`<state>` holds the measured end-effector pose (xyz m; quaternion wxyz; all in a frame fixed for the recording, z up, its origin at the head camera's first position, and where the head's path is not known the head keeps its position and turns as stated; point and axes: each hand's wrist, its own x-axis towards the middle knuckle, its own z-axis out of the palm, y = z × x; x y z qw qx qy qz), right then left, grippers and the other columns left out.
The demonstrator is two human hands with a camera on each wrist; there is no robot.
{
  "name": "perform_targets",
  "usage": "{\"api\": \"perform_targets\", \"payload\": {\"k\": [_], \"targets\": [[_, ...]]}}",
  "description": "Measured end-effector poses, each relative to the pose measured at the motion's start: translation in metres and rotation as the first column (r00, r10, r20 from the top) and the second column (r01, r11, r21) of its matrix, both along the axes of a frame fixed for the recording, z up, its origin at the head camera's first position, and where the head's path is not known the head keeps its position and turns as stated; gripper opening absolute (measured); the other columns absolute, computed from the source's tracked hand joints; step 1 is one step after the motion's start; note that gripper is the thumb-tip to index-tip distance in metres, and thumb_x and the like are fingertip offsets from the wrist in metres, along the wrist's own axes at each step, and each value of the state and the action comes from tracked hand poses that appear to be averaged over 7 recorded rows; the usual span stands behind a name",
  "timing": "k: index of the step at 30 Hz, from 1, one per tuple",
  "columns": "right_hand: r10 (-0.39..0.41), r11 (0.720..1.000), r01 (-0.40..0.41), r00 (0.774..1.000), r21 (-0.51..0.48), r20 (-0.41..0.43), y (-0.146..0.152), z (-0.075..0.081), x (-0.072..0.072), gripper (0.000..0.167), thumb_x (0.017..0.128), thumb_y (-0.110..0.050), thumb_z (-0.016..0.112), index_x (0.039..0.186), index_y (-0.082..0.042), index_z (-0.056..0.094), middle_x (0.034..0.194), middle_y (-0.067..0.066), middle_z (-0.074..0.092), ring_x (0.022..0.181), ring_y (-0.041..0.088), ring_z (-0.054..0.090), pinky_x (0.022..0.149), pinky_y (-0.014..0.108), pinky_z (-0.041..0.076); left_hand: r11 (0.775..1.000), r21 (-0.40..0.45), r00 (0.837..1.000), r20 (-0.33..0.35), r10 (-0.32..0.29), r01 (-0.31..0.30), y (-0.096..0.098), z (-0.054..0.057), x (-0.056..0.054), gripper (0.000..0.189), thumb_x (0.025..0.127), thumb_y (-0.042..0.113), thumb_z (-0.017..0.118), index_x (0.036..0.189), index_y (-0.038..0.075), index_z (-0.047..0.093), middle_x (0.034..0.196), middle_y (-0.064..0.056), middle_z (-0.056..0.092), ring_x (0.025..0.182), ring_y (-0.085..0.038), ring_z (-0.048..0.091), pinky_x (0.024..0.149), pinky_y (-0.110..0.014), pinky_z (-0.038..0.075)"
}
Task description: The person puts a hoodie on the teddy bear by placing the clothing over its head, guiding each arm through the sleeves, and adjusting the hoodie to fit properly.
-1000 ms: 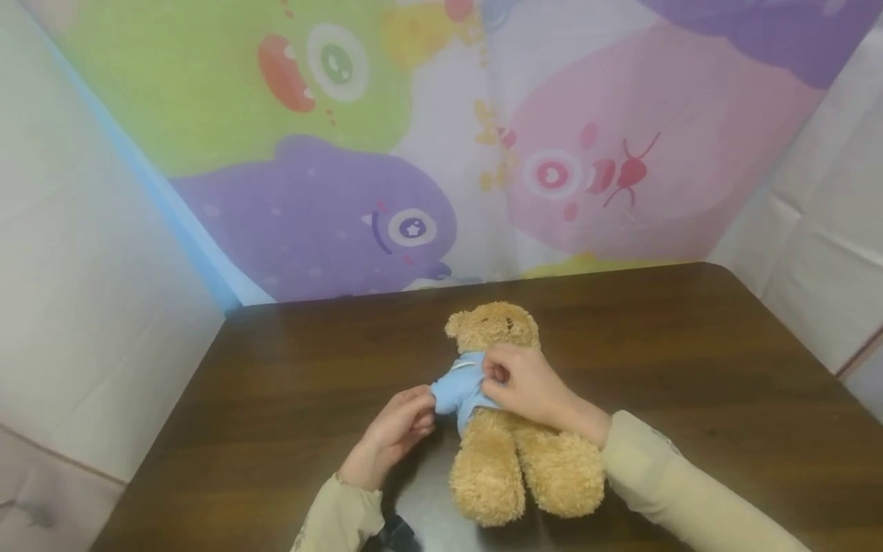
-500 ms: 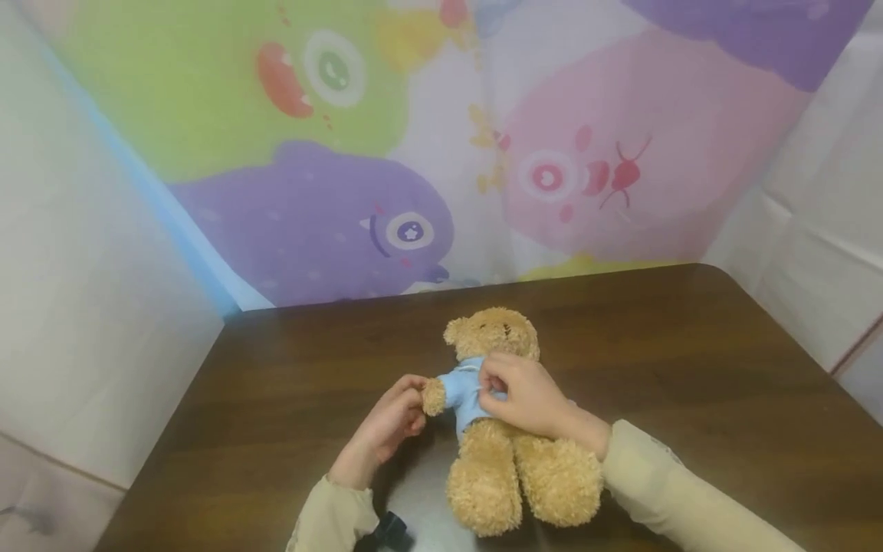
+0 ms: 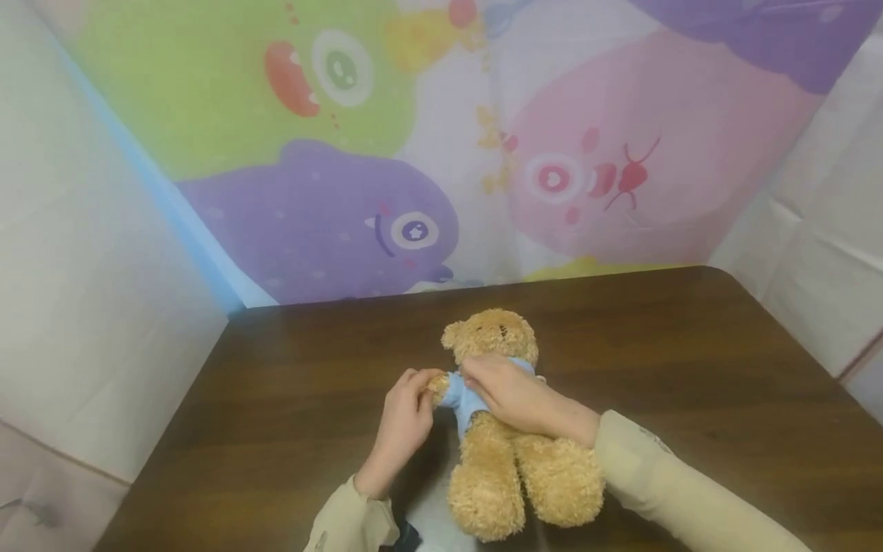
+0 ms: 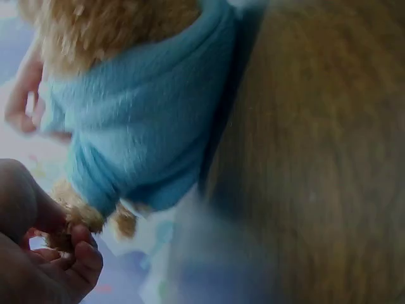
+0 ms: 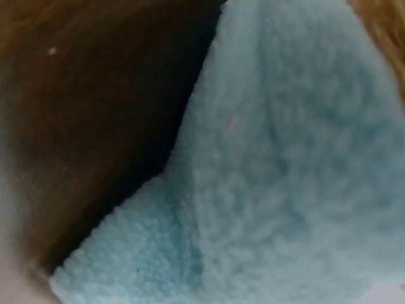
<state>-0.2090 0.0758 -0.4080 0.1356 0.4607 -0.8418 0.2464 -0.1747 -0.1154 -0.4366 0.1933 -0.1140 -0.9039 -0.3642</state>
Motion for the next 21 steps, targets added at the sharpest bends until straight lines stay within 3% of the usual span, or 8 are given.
{"api": "perform_targets", "payload": {"k": [3,6,9,11,14,16,18,21], "targets": [[-0.026,1.0,0.026,0.999,-0.002,0.035,0.0,-0.001,0.002,0.016,0.094,-0.014,0.045,0.08,-0.016,0.038,0.07,-0.007,0.035,0.068,0.009,0.039,0.065,0.024,0.038,0.985,0.172,0.986,0.169,0.002,-0.032,-0.005,-0.002,-0.005,0.028,0.079,-0.007,0.049,0.097,0.005,0.066,0.068,-0.001,0.054,0.053,-0.007,0.04,0.049,-0.022,0.037],[-0.052,0.999,0.052,0.998,0.006,0.047,0.0,-0.002,0.003,0.014,0.094,-0.017,0.045,0.081,-0.017,0.04,0.072,-0.008,0.039,0.073,0.009,0.044,0.078,0.028,0.04,0.92,0.388,0.935,0.345,-0.086,-0.059,-0.012,-0.004,-0.01,0.024,0.082,-0.006,0.047,0.1,-0.002,0.062,0.067,-0.002,0.052,0.054,-0.008,0.044,0.05,-0.023,0.039],[-0.046,0.999,0.045,0.998,0.023,0.031,0.002,-0.003,0.004,0.008,0.093,-0.026,0.049,0.094,-0.018,0.051,0.086,-0.008,0.054,0.089,0.011,0.053,0.094,0.036,0.036,0.828,0.559,0.889,0.402,-0.221,-0.046,-0.017,-0.004,-0.014,0.021,0.086,-0.002,0.049,0.104,-0.008,0.057,0.075,-0.005,0.055,0.063,-0.01,0.051,0.058,-0.025,0.045],[-0.02,0.999,0.019,1.0,0.044,0.014,0.003,-0.003,0.004,0.024,0.09,-0.035,0.053,0.106,-0.017,0.056,0.102,-0.006,0.058,0.102,0.014,0.053,0.1,0.039,0.032,0.811,0.585,0.868,0.4,-0.294,0.005,-0.02,-0.004,-0.013,0.023,0.086,0.002,0.055,0.108,-0.005,0.056,0.087,-0.006,0.058,0.072,-0.012,0.054,0.065,-0.026,0.047],[0.028,0.995,-0.026,0.999,0.099,-0.025,0.003,-0.003,0.005,0.045,0.083,-0.048,0.057,0.117,-0.018,0.057,0.119,-0.003,0.056,0.116,0.019,0.047,0.102,0.042,0.029,0.859,0.492,0.847,0.392,-0.361,0.138,-0.022,-0.003,-0.01,0.035,0.082,0.01,0.064,0.115,0.004,0.054,0.103,-0.007,0.059,0.085,-0.013,0.057,0.073,-0.028,0.048],[0.063,0.989,-0.055,0.997,0.14,-0.054,0.003,-0.003,0.006,0.048,0.081,-0.049,0.057,0.118,-0.019,0.057,0.121,-0.002,0.054,0.118,0.02,0.045,0.103,0.042,0.029,0.908,0.362,0.861,0.371,-0.346,0.209,-0.022,-0.002,-0.008,0.04,0.079,0.015,0.069,0.117,0.011,0.055,0.107,-0.005,0.06,0.089,-0.013,0.057,0.074,-0.027,0.047],[0.096,0.982,-0.082,0.993,0.171,-0.072,0.002,-0.002,0.006,0.045,0.081,-0.044,0.057,0.118,-0.019,0.058,0.122,-0.001,0.053,0.118,0.02,0.044,0.104,0.042,0.028,0.944,0.241,0.893,0.336,-0.298,0.225,-0.022,-0.003,-0.007,0.041,0.078,0.019,0.07,0.117,0.016,0.057,0.107,-0.003,0.063,0.089,-0.011,0.058,0.074,-0.026,0.047],[0.135,0.973,-0.113,0.986,0.199,-0.101,0.001,-0.003,0.008,0.035,0.087,-0.034,0.052,0.117,-0.018,0.06,0.121,-0.001,0.054,0.119,0.02,0.046,0.104,0.042,0.029,0.961,0.186,0.912,0.319,-0.257,0.205,-0.021,-0.005,-0.008,0.036,0.082,0.023,0.066,0.117,0.016,0.06,0.105,-0.002,0.066,0.078,-0.008,0.059,0.069,-0.023,0.047]]}}
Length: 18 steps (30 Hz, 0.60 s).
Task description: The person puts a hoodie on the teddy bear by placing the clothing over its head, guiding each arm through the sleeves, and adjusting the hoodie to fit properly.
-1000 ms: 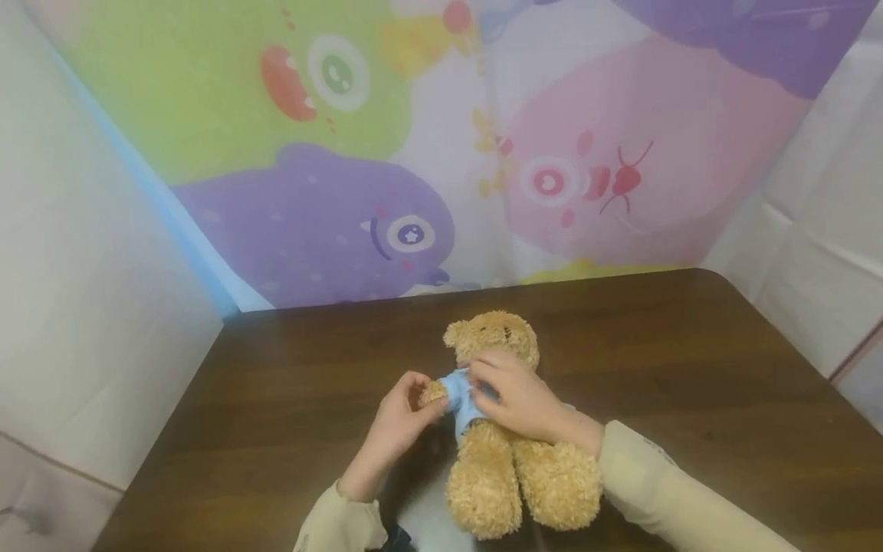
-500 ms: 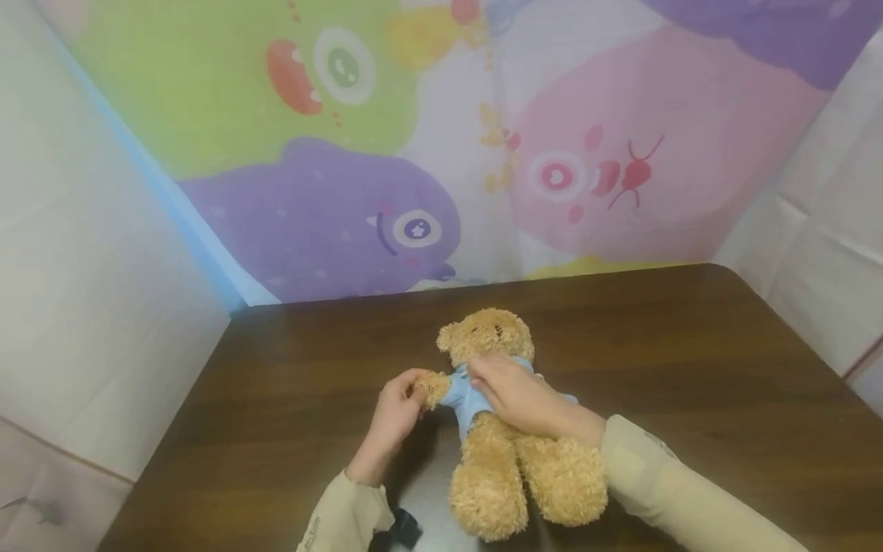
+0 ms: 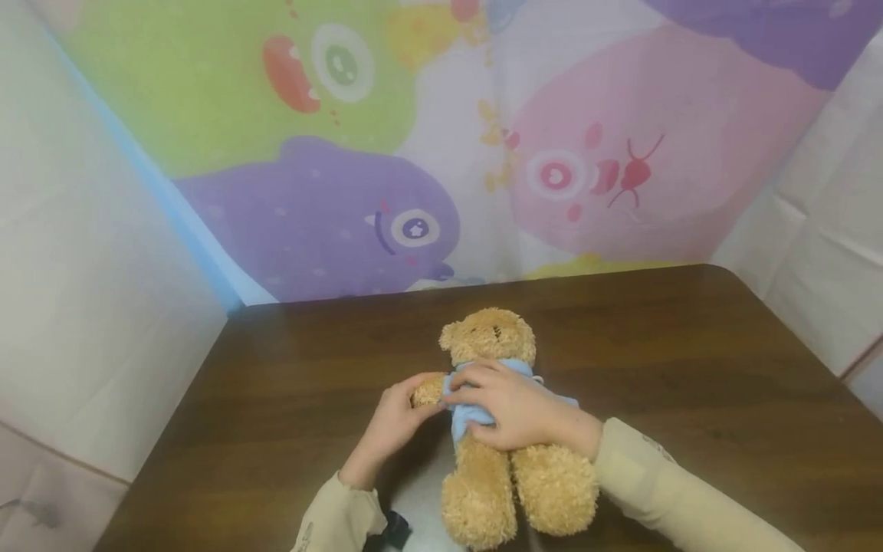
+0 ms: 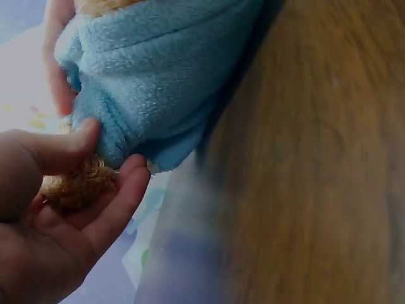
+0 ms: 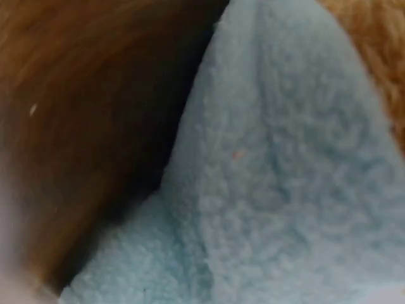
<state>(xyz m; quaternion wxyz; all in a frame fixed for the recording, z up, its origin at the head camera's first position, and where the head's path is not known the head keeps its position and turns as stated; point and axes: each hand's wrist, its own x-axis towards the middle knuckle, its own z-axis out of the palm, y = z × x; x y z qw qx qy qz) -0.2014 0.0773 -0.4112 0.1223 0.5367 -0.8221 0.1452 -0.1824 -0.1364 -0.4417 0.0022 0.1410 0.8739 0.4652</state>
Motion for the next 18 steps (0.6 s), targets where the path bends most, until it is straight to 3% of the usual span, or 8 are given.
{"api": "perform_targets", "payload": {"k": [4,6,11,14,18], "targets": [[0.043,0.999,-0.043,0.998,-0.004,-0.044,-0.002,-0.001,0.002,0.027,0.094,-0.028,0.047,0.111,-0.017,0.064,0.116,-0.004,0.061,0.117,0.015,0.05,0.103,0.04,0.031,0.997,0.076,0.998,0.063,0.018,-0.023,0.0,-0.003,-0.002,0.029,0.088,0.017,0.058,0.115,0.006,0.061,0.101,-0.01,0.067,0.073,-0.011,0.062,0.066,-0.022,0.05],[0.068,0.997,-0.069,0.997,-0.029,-0.03,-0.003,-0.002,0.003,0.026,0.094,-0.027,0.046,0.108,-0.016,0.065,0.112,-0.005,0.064,0.113,0.014,0.054,0.102,0.037,0.034,0.991,0.103,0.994,0.08,0.078,-0.086,0.002,-0.002,-0.003,0.023,0.089,0.014,0.056,0.107,0.003,0.064,0.096,-0.012,0.068,0.077,-0.014,0.065,0.067,-0.024,0.051],[0.103,0.992,-0.097,0.991,-0.076,0.08,-0.004,-0.001,0.004,0.024,0.093,-0.027,0.047,0.103,-0.019,0.067,0.105,-0.008,0.066,0.101,0.011,0.059,0.093,0.029,0.042,0.967,0.099,0.971,0.078,0.228,-0.235,0.007,0.002,-0.005,0.013,0.085,0.01,0.059,0.089,0.003,0.068,0.079,-0.009,0.069,0.068,-0.012,0.063,0.061,-0.025,0.049],[0.111,0.991,-0.102,0.988,-0.081,0.111,-0.003,0.0,0.006,0.022,0.092,-0.03,0.05,0.102,-0.021,0.068,0.103,-0.011,0.066,0.1,0.01,0.058,0.092,0.029,0.043,0.964,0.101,0.968,0.073,0.238,-0.245,0.007,0.003,-0.005,0.012,0.084,0.009,0.06,0.089,0.004,0.069,0.076,-0.008,0.069,0.065,-0.01,0.061,0.059,-0.023,0.048],[0.153,0.978,-0.132,0.98,-0.159,0.129,0.003,-0.003,0.011,0.021,0.089,-0.029,0.056,0.103,-0.02,0.068,0.102,-0.011,0.066,0.1,0.013,0.058,0.091,0.032,0.043,0.966,0.119,0.972,0.085,0.218,-0.228,0.007,0.003,-0.006,0.016,0.082,0.01,0.063,0.095,0.005,0.069,0.077,-0.008,0.068,0.063,-0.008,0.057,0.057,-0.023,0.046]]}}
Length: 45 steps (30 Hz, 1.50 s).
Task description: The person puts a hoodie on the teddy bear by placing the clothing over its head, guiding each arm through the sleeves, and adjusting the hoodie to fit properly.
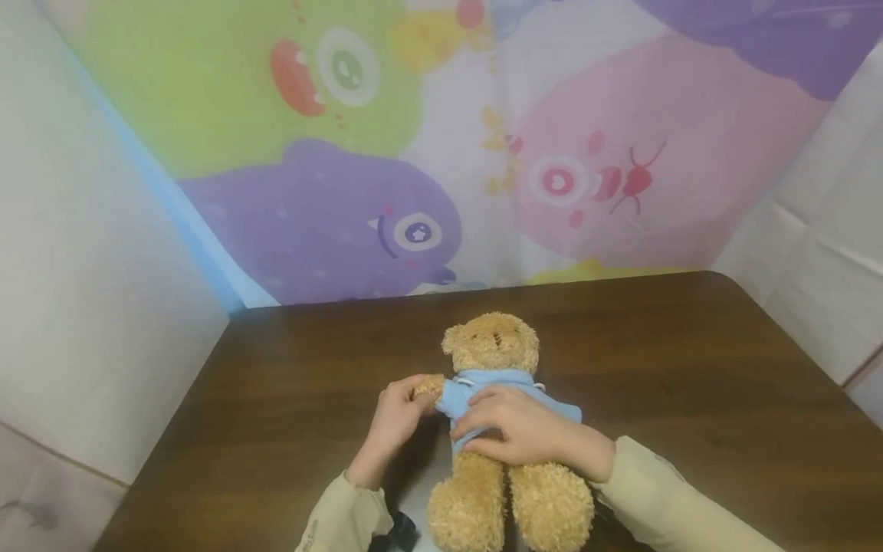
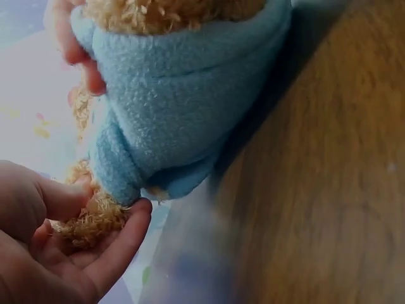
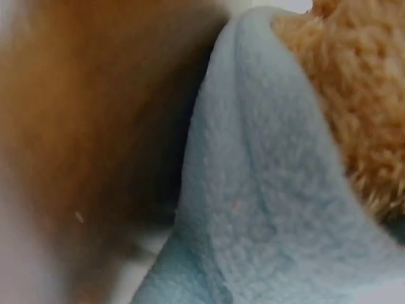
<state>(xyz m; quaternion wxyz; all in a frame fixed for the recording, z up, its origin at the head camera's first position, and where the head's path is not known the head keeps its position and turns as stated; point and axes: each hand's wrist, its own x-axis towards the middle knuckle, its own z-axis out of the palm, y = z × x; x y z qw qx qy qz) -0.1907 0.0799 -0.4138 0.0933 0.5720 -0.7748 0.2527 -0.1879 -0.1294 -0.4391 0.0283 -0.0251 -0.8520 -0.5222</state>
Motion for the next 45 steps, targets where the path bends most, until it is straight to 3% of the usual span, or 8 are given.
{"api": "perform_targets", "payload": {"k": [5,11,24,28,32,35,40,45], "targets": [[-0.019,0.997,0.018,1.0,-0.079,-0.017,0.007,-0.003,0.006,0.024,0.084,-0.022,0.063,0.107,-0.018,0.066,0.113,-0.005,0.064,0.106,0.014,0.056,0.092,0.037,0.042,0.999,-0.045,0.999,-0.045,0.026,-0.028,-0.003,-0.001,0.0,0.019,0.077,0.016,0.07,0.094,0.008,0.071,0.076,-0.005,0.067,0.061,-0.007,0.052,0.056,-0.023,0.043],[-0.123,0.982,0.146,0.975,0.117,-0.183,0.007,0.009,0.01,0.037,0.077,-0.006,0.057,0.111,-0.018,0.065,0.121,-0.002,0.06,0.117,0.019,0.05,0.099,0.043,0.035,0.991,-0.125,0.992,-0.118,0.04,-0.055,-0.006,0.005,-0.002,0.02,0.076,0.017,0.071,0.093,0.007,0.071,0.081,-0.005,0.068,0.063,-0.01,0.05,0.058,-0.025,0.043],[0.086,0.996,-0.088,0.98,0.002,0.178,0.011,0.003,0.012,0.023,0.092,-0.019,0.051,0.109,-0.015,0.065,0.109,-0.006,0.065,0.111,0.011,0.055,0.104,0.041,0.029,0.993,-0.102,0.998,0.013,0.058,-0.057,-0.014,0.004,-0.001,0.018,0.077,0.014,0.069,0.091,0.004,0.069,0.075,-0.006,0.067,0.059,-0.008,0.055,0.056,-0.025,0.046],[-0.017,0.96,0.174,0.819,-0.22,0.574,0.027,-0.004,0.01,0.02,0.094,-0.015,0.048,0.091,-0.011,0.067,0.077,-0.003,0.069,0.087,0.011,0.063,0.092,0.029,0.041,0.992,-0.124,0.998,0.065,-0.02,0.028,-0.016,0.009,0.002,0.019,0.078,0.016,0.069,0.094,0.005,0.067,0.08,-0.005,0.067,0.062,-0.01,0.056,0.056,-0.026,0.046],[-0.409,0.749,0.638,0.656,-0.177,0.634,0.048,-0.005,0.006,0.018,0.092,-0.022,0.052,0.089,-0.01,0.066,0.079,0.001,0.066,0.079,0.014,0.06,0.078,0.028,0.046,0.977,-0.19,0.995,0.057,-0.083,0.092,-0.015,0.015,0.005,0.019,0.078,0.018,0.069,0.094,0.008,0.065,0.078,-0.001,0.063,0.062,-0.011,0.051,0.055,-0.026,0.043],[-0.662,0.612,0.789,0.48,0.046,0.576,0.064,-0.004,0.005,0.028,0.089,-0.03,0.055,0.102,-0.006,0.06,0.093,0.007,0.062,0.085,0.019,0.058,0.074,0.034,0.046,0.954,-0.282,0.995,0.035,-0.094,0.101,-0.014,0.022,0.006,0.02,0.079,0.02,0.068,0.095,0.01,0.064,0.073,0.001,0.059,0.058,-0.011,0.047,0.053,-0.026,0.04],[-0.665,0.648,0.678,0.283,0.346,0.691,0.081,-0.003,0.004,0.04,0.088,-0.039,0.053,0.087,0.0,0.053,0.072,0.005,0.053,0.065,0.017,0.05,0.06,0.031,0.042,0.913,-0.396,0.995,0.013,-0.104,0.101,-0.004,0.042,0.012,0.022,0.081,0.019,0.062,0.1,0.007,0.061,0.08,-0.001,0.054,0.07,-0.015,0.047,0.062,-0.029,0.04],[-0.647,0.67,0.633,0.242,0.388,0.723,0.081,-0.002,0.003,0.043,0.086,-0.043,0.054,0.086,-0.001,0.053,0.072,0.004,0.051,0.064,0.015,0.046,0.057,0.028,0.039,0.921,-0.336,0.961,-0.122,-0.25,0.197,0.017,0.053,0.016,0.021,0.089,0.019,0.055,0.107,0.011,0.061,0.103,0.0,0.059,0.092,-0.016,0.054,0.078,-0.034,0.044]]}}
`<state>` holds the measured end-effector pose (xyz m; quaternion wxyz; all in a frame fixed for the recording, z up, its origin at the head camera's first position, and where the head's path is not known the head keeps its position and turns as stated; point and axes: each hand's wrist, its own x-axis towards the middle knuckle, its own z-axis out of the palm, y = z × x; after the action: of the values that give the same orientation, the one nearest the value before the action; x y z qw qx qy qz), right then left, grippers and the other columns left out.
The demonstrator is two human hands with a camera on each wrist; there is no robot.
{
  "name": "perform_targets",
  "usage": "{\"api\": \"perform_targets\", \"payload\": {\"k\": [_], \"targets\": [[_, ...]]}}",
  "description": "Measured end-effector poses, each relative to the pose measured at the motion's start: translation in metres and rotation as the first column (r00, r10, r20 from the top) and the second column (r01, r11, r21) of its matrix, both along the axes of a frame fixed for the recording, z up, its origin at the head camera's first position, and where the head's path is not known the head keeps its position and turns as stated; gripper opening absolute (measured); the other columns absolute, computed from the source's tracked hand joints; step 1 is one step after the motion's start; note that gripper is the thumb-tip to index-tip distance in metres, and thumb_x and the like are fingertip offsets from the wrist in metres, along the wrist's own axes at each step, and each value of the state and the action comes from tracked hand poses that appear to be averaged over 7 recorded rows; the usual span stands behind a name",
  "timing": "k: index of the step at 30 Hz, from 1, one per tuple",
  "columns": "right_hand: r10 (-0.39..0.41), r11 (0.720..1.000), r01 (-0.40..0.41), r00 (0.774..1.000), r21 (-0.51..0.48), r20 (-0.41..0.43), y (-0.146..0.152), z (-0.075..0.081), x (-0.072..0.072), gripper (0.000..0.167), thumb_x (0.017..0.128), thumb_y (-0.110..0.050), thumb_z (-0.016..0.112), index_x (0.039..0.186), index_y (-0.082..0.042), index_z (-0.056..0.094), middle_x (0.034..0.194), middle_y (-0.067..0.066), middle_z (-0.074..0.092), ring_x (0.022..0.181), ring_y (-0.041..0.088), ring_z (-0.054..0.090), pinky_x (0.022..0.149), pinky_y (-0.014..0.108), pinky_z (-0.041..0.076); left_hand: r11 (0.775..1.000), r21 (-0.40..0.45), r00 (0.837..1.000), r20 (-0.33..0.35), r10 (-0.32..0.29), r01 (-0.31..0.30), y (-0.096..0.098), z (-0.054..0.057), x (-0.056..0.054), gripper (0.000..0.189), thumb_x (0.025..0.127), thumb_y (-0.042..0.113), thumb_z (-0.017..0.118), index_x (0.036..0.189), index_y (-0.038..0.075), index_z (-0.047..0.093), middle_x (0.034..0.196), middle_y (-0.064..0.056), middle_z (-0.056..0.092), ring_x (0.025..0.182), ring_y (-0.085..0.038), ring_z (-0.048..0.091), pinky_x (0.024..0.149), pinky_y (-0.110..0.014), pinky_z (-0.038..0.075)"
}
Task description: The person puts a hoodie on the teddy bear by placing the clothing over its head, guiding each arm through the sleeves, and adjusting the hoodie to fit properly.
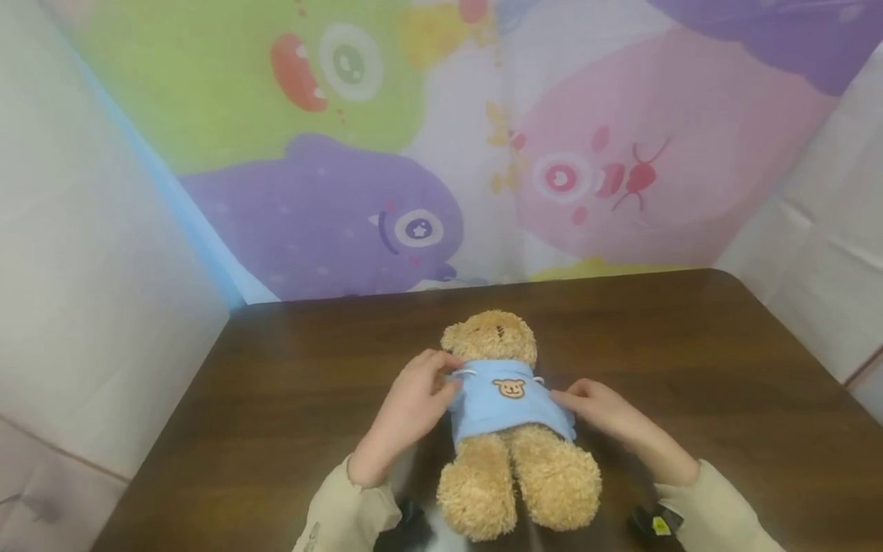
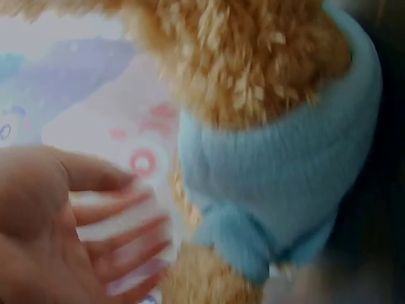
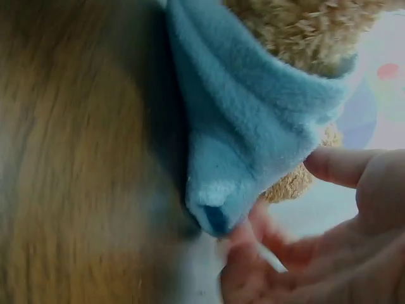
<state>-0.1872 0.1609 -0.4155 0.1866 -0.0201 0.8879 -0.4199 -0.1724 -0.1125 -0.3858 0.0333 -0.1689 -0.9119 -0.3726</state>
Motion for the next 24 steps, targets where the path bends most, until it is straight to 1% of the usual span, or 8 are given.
{"api": "perform_targets", "payload": {"k": [2,5,8,11,14,16,21,24], "targets": [[0.002,1.0,-0.002,1.0,0.007,-0.006,0.0,-0.001,0.0,0.048,0.086,-0.043,0.054,0.097,0.003,0.05,0.081,0.008,0.053,0.07,0.017,0.051,0.06,0.029,0.042,0.99,-0.037,0.99,-0.026,-0.135,0.134,0.01,0.006,0.0,0.021,0.091,0.021,0.053,0.109,0.015,0.061,0.11,0.002,0.059,0.101,-0.015,0.054,0.084,-0.034,0.044],[0.021,0.998,-0.019,0.999,-0.061,0.037,0.002,-0.001,0.0,0.051,0.087,-0.04,0.054,0.106,0.007,0.046,0.085,0.012,0.054,0.073,0.019,0.054,0.064,0.031,0.045,0.936,-0.132,0.943,-0.021,-0.331,0.325,0.025,0.015,-0.003,0.02,0.092,0.021,0.051,0.108,0.017,0.061,0.111,0.006,0.06,0.105,-0.01,0.053,0.087,-0.028,0.043],[0.061,0.98,-0.05,0.997,-0.192,0.053,0.002,-0.001,-0.001,0.05,0.088,-0.032,0.055,0.112,0.01,0.042,0.091,0.016,0.058,0.08,0.02,0.057,0.072,0.035,0.048,0.885,-0.2,0.899,-0.042,-0.436,0.42,0.039,0.016,-0.008,0.018,0.092,0.021,0.052,0.105,0.017,0.063,0.103,0.006,0.061,0.094,-0.005,0.055,0.081,-0.02,0.043],[0.084,0.964,-0.071,0.996,-0.258,0.04,-0.001,-0.002,-0.002,0.052,0.087,-0.029,0.057,0.116,0.011,0.038,0.099,0.016,0.059,0.085,0.019,0.057,0.074,0.035,0.047,0.886,-0.232,0.898,-0.091,-0.43,0.401,0.051,0.008,-0.012,0.016,0.09,0.023,0.056,0.102,0.016,0.064,0.096,0.006,0.062,0.082,-0.004,0.054,0.073,-0.017,0.042],[0.079,0.96,-0.06,0.995,-0.274,0.058,-0.006,-0.004,0.0,0.051,0.086,-0.027,0.058,0.116,0.011,0.04,0.093,0.013,0.059,0.079,0.017,0.055,0.068,0.032,0.045,0.904,-0.26,0.922,-0.098,-0.374,0.339,0.057,-0.003,-0.012,0.02,0.086,0.029,0.061,0.101,0.017,0.064,0.095,0.006,0.061,0.083,-0.006,0.052,0.073,-0.018,0.041],[0.056,0.961,-0.034,0.996,-0.275,0.072,-0.009,-0.004,0.001,0.048,0.086,-0.026,0.059,0.113,0.01,0.044,0.091,0.011,0.058,0.076,0.016,0.054,0.065,0.03,0.044,0.903,-0.299,0.934,-0.084,-0.346,0.308,0.06,-0.007,-0.01,0.026,0.083,0.035,0.063,0.103,0.018,0.064,0.098,0.007,0.059,0.088,-0.008,0.052,0.075,-0.021,0.041],[-0.023,0.953,0.037,0.998,-0.299,0.05,-0.013,0.002,0.002,0.04,0.087,-0.025,0.059,0.111,0.006,0.05,0.091,0.007,0.058,0.076,0.015,0.055,0.066,0.03,0.045,0.883,-0.407,0.95,-0.097,-0.296,0.234,0.065,-0.009,-0.008,0.041,0.079,0.047,0.063,0.11,0.02,0.062,0.098,0.005,0.053,0.087,-0.01,0.048,0.065,-0.022,0.038],[-0.037,0.932,0.042,0.999,-0.361,0.023,-0.015,0.008,0.002,0.032,0.088,-0.018,0.053,0.112,0.004,0.052,0.08,0.001,0.056,0.069,0.01,0.052,0.062,0.027,0.042,0.887,-0.428,0.959,-0.131,-0.251,0.173,0.066,-0.008,-0.009,0.044,0.076,0.048,0.064,0.111,0.021,0.062,0.093,0.005,0.05,0.079,-0.009,0.045,0.058,-0.021,0.034]]}}
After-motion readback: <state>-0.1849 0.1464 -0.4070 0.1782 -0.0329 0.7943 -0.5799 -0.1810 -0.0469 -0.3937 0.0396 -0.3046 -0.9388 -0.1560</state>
